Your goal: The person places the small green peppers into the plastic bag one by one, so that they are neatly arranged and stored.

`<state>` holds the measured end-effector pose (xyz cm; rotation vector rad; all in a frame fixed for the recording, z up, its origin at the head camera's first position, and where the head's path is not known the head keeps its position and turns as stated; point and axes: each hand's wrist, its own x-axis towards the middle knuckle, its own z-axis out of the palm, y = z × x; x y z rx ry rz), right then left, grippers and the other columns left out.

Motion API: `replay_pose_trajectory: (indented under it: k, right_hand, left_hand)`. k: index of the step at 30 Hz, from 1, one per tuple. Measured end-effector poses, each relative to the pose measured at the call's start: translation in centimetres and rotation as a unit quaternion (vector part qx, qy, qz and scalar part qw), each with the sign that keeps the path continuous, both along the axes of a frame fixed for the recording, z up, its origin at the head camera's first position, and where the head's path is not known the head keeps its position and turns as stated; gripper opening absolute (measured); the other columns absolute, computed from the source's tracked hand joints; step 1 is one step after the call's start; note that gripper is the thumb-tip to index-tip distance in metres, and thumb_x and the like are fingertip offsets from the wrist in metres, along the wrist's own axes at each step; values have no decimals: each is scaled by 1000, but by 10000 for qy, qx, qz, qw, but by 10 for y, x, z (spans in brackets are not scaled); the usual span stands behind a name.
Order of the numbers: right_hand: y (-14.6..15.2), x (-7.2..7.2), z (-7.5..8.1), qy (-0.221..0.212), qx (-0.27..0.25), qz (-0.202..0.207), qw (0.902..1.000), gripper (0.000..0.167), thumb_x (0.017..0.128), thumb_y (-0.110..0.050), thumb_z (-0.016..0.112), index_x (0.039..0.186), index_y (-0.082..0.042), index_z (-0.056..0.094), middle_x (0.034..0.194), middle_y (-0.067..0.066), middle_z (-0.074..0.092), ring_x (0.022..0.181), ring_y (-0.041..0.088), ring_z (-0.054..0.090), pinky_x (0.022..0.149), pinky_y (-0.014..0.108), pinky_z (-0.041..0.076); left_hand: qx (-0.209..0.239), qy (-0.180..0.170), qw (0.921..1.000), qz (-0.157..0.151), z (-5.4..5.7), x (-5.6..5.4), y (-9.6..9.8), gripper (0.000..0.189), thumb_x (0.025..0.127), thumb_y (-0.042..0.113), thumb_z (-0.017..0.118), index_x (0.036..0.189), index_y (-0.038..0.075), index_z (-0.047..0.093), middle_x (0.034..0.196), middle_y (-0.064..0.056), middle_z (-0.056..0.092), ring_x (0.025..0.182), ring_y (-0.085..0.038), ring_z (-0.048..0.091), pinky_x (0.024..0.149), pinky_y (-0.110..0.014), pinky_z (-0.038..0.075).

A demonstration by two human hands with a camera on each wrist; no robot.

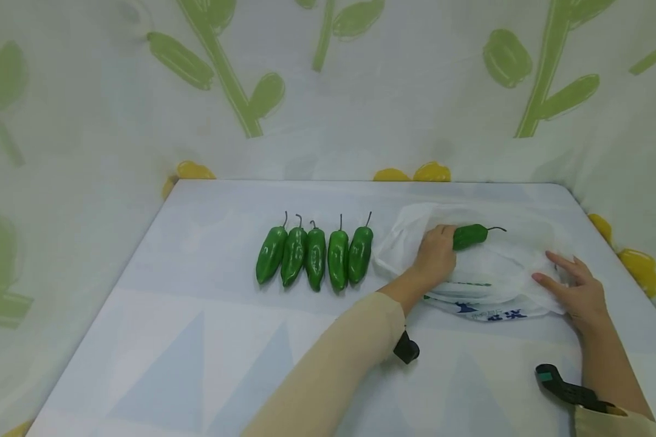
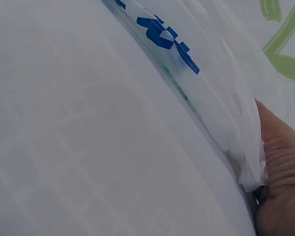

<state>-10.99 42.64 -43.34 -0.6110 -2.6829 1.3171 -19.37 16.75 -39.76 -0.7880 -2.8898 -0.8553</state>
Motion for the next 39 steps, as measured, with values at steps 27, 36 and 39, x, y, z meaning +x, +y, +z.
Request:
replay_pose_trajectory:
  k: [27,36,39]
  right_hand:
    - [5,1,0,-106,-142,-58,9998,71,87,-44,64,147,-25,30,157,13,-11,142,38,-14,107,65,-4]
    - [3,-1,-1,-56,-72,7,10000,71,87,-45,63,147,-25,30,157,15,-10,142,40,-13,107,66,-2]
    - [2,-2,-1,-73,-46,9,10000,71,87,-45,63,147,-25,30,157,15,-10,141,40,-13,107,66,-2]
  left_hand:
    - [2071,-979,9729,-327,26,19,-31,68,82,30,75,140,15,45,139,2,48,128,-8,44,99,-16,38]
    - [2424,-629,9668,-515,33,20,-51,69,78,25,79,137,8,48,136,-5,51,122,-14,50,94,-13,40]
    - [2558,-544,9637,-541,35,21,-58,69,77,25,79,137,9,49,135,-5,52,120,-16,51,92,-12,41]
